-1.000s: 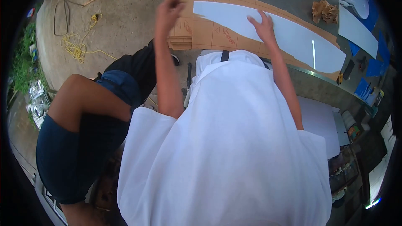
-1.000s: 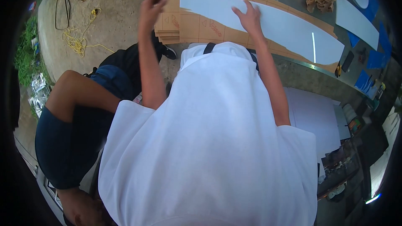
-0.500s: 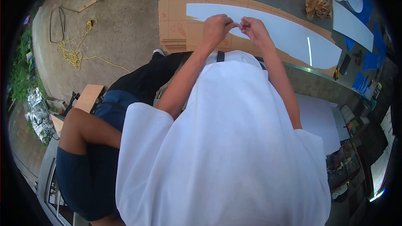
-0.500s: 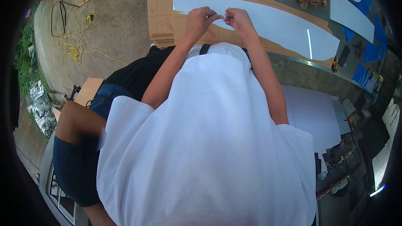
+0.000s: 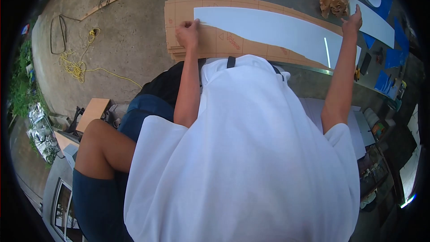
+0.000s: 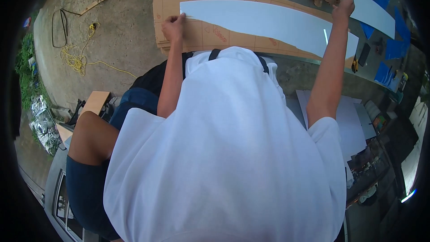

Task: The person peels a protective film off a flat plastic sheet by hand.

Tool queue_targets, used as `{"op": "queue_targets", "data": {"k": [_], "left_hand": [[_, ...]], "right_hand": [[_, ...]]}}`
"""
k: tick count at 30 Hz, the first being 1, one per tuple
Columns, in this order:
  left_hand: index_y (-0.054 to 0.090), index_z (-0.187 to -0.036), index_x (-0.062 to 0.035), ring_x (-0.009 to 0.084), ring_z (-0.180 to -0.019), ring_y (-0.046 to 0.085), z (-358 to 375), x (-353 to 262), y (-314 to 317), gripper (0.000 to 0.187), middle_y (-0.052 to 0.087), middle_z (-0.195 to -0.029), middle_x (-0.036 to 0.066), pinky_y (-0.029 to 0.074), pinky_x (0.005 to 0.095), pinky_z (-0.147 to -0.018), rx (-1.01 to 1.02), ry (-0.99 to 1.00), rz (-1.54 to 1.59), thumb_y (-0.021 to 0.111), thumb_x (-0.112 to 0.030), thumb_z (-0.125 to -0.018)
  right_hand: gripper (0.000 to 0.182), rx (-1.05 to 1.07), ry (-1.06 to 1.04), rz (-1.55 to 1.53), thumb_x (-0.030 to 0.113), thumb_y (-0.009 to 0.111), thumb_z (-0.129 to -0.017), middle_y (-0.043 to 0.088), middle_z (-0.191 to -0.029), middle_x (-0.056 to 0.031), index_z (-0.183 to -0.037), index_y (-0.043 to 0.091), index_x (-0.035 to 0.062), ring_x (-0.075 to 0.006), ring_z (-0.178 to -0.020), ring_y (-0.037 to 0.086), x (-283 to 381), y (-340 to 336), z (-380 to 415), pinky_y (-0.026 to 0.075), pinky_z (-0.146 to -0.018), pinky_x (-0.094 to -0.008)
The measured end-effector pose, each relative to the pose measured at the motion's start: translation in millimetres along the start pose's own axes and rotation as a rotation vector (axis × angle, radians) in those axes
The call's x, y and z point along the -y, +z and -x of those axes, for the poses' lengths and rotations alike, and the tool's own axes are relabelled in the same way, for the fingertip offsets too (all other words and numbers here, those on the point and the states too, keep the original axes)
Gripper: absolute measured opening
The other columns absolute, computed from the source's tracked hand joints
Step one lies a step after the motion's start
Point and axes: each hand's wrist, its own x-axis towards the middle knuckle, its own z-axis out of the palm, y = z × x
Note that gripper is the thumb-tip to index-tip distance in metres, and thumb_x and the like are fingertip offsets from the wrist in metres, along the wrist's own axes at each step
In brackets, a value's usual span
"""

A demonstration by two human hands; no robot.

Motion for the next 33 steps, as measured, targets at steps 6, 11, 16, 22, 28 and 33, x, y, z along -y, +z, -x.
{"op": "queue_targets", "data": {"k": [6, 11, 16, 22, 28, 33], "left_hand": [[0.070, -0.078, -0.0020, 0.0199, -0.065, 0.064, -16, 19, 3, 0.022, 0.069, -0.072, 0.007, 0.050, 0.0346, -0.064, 0.100, -0.277, 0.199, 0.082, -0.017, -0.067], [0.067, -0.074, -0.0012, 0.0137, -0.060, 0.061, -19, 34, 8, 0.019, 0.066, -0.067, 0.006, 0.048, 0.0291, -0.056, 0.161, -0.287, 0.555, 0.082, -0.012, -0.066], [0.065, -0.073, -0.0017, 0.0134, -0.056, 0.058, -10, 19, 11, 0.021, 0.064, -0.065, 0.004, 0.047, 0.0289, -0.053, 0.016, -0.227, 0.305, 0.082, -0.011, -0.066], [0.061, -0.073, -0.0029, 0.0108, -0.048, 0.054, -22, 34, 10, 0.022, 0.059, -0.061, 0.003, 0.042, 0.0259, -0.044, 0.100, -0.187, 0.449, 0.082, -0.010, -0.070], [0.061, -0.070, -0.0027, 0.0113, -0.046, 0.055, -18, 21, 9, 0.022, 0.060, -0.060, 0.004, 0.042, 0.0261, -0.042, 0.074, -0.287, 0.525, 0.081, -0.011, -0.071], [0.062, -0.067, -0.0016, 0.0145, -0.050, 0.060, -10, 19, 8, 0.023, 0.062, -0.060, 0.007, 0.045, 0.0293, -0.046, -0.040, -0.133, 0.231, 0.080, -0.015, -0.071]], "right_hand": [[0.046, 0.163, -0.479, 0.264, 0.032, 0.049, -0.091, 0.059, -0.115, -0.0232, -0.115, 0.057, -0.0062, -0.0368, -0.105, 0.055, -68, -17, 12, 0.040, -0.093, -0.0410], [0.032, 0.113, -0.610, 0.555, 0.014, 0.068, -0.080, 0.056, -0.113, -0.0223, -0.107, 0.059, 0.0002, -0.0376, -0.113, 0.045, -161, -18, 87, 0.036, -0.098, -0.0453], [0.045, 0.339, -0.746, 0.632, 0.013, 0.069, -0.078, 0.037, -0.129, -0.0325, -0.117, 0.051, -0.0003, -0.0475, -0.121, 0.037, -197, -19, 170, 0.032, -0.102, -0.0515], [0.058, 0.577, -0.675, 0.797, 0.021, 0.069, -0.078, 0.026, -0.137, -0.0340, -0.126, 0.043, -0.0004, -0.0500, -0.122, 0.038, -198, -7, 189, 0.034, -0.103, -0.0491], [0.068, 0.648, -0.637, 0.897, 0.026, 0.067, -0.077, 0.027, -0.133, -0.0356, -0.129, 0.034, -0.0037, -0.0524, -0.116, 0.040, -191, -11, 195, 0.039, -0.097, -0.0527], [0.067, 0.651, -0.669, 0.931, 0.026, 0.066, -0.078, 0.027, -0.133, -0.0359, -0.129, 0.034, -0.0045, -0.0525, -0.118, 0.039, -190, -11, 196, 0.040, -0.097, -0.0518]]}}
